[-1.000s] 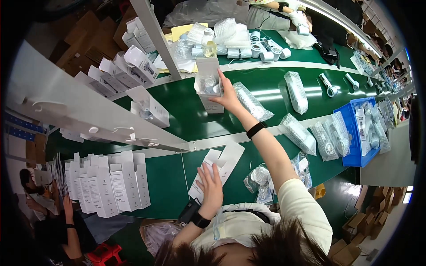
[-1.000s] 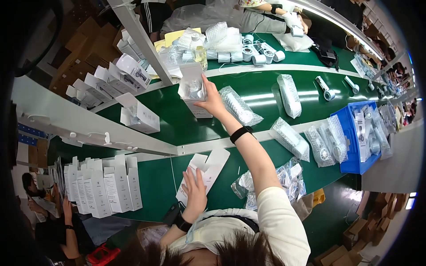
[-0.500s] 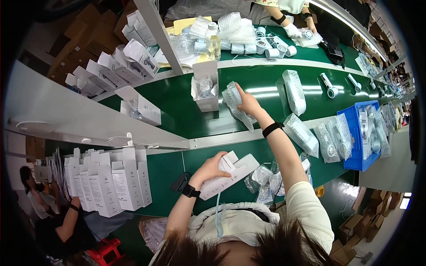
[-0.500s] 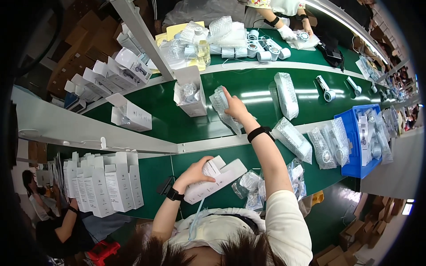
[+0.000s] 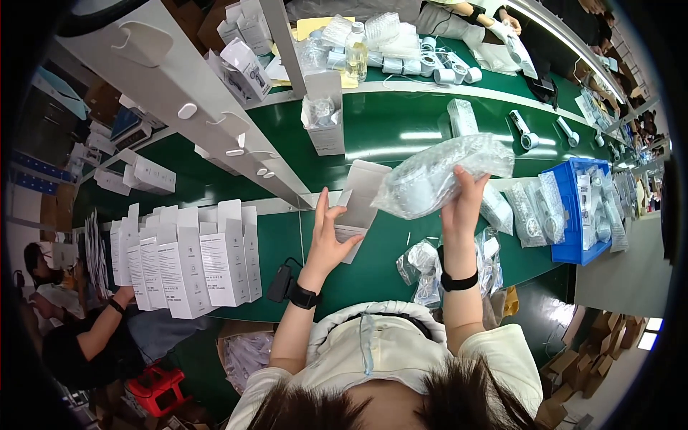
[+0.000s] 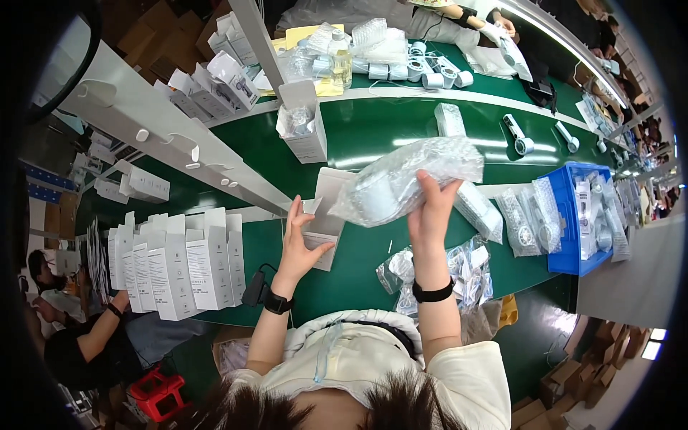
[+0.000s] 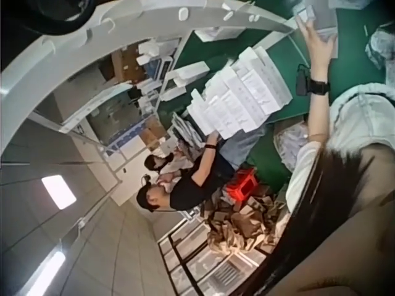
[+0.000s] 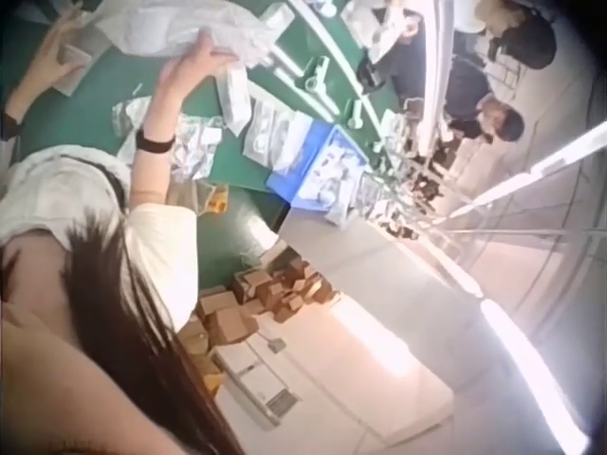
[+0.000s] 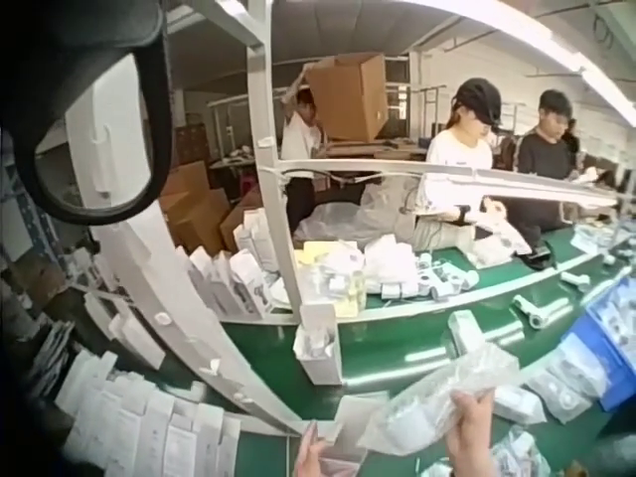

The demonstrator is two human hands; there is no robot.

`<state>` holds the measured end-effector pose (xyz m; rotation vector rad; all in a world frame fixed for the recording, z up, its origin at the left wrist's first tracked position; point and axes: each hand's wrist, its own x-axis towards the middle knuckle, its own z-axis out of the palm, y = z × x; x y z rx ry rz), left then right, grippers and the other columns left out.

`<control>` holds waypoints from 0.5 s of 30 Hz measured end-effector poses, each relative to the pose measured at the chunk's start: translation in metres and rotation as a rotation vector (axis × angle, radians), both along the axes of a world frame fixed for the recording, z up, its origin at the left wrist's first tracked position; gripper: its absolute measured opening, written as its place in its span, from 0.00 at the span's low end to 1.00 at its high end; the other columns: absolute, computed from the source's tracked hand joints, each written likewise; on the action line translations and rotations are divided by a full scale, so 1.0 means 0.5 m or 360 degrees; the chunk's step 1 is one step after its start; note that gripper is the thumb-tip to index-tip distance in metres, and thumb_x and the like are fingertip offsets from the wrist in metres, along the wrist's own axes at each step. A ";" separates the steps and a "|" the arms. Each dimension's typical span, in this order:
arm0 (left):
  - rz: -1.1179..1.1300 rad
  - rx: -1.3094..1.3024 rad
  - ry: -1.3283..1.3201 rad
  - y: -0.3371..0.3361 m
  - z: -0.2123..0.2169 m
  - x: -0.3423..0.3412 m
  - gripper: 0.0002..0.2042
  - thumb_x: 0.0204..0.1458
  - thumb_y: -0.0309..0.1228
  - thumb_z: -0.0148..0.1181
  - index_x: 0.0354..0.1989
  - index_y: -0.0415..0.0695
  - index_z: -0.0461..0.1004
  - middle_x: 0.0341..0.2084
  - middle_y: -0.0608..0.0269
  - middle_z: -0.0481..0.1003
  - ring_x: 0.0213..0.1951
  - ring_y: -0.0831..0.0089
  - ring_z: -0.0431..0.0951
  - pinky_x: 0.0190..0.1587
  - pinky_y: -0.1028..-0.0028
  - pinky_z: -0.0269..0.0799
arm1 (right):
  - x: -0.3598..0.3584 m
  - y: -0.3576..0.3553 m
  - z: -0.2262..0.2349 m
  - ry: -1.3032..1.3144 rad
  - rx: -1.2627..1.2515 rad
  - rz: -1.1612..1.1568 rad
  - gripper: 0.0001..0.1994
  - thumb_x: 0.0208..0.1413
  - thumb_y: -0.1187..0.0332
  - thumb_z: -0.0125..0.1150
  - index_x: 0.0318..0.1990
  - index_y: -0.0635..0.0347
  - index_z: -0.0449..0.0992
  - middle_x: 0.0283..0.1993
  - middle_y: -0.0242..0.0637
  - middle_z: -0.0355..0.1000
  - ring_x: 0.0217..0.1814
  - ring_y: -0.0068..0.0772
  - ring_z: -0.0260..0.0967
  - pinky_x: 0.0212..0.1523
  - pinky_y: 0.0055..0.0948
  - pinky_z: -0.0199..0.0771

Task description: The person packages handheld fans by hand, placing a bubble-wrapped device and a small plastic bag into a white box. They then close the box flaps, set it aside, and repeat the process.

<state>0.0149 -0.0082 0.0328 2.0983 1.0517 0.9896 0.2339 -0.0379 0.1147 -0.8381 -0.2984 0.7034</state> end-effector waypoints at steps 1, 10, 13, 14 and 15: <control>-0.0065 -0.0048 -0.0037 0.001 0.005 0.002 0.38 0.26 0.29 0.72 0.51 0.47 0.57 0.52 0.48 0.57 0.49 0.53 0.66 0.48 0.64 0.64 | -0.018 0.000 -0.003 -0.0002 0.0001 -0.0012 0.32 0.44 0.81 0.52 0.58 0.55 0.48 0.52 0.39 0.57 0.54 0.35 0.57 0.55 0.32 0.60; -0.0263 -0.0761 -0.0106 0.003 0.017 -0.046 0.38 0.27 0.29 0.71 0.49 0.44 0.55 0.48 0.47 0.63 0.51 0.53 0.65 0.52 0.64 0.61 | -0.116 0.026 -0.091 0.0218 -0.0194 0.0062 0.28 0.45 0.82 0.51 0.53 0.56 0.49 0.50 0.39 0.57 0.51 0.34 0.58 0.52 0.31 0.61; -0.0215 -0.0799 -0.0106 -0.008 0.017 -0.033 0.39 0.27 0.29 0.71 0.49 0.43 0.53 0.47 0.47 0.63 0.51 0.54 0.65 0.51 0.64 0.61 | -0.115 0.020 -0.092 0.0283 -0.0179 0.0057 0.29 0.44 0.82 0.52 0.54 0.57 0.49 0.50 0.39 0.57 0.51 0.34 0.58 0.52 0.31 0.61; -0.0172 -0.0734 -0.0036 -0.012 0.024 -0.019 0.39 0.27 0.28 0.71 0.50 0.43 0.52 0.48 0.47 0.63 0.51 0.54 0.65 0.51 0.64 0.62 | -0.115 0.018 -0.086 0.0315 -0.0168 0.0058 0.29 0.44 0.82 0.52 0.54 0.57 0.48 0.50 0.39 0.57 0.51 0.34 0.58 0.52 0.31 0.60; -0.0131 -0.0668 0.0034 -0.015 0.026 -0.009 0.39 0.28 0.28 0.71 0.50 0.42 0.51 0.48 0.47 0.63 0.51 0.55 0.65 0.51 0.65 0.62 | -0.118 0.017 -0.079 0.0314 -0.0173 0.0048 0.29 0.44 0.82 0.52 0.54 0.57 0.48 0.50 0.39 0.57 0.51 0.34 0.58 0.52 0.31 0.60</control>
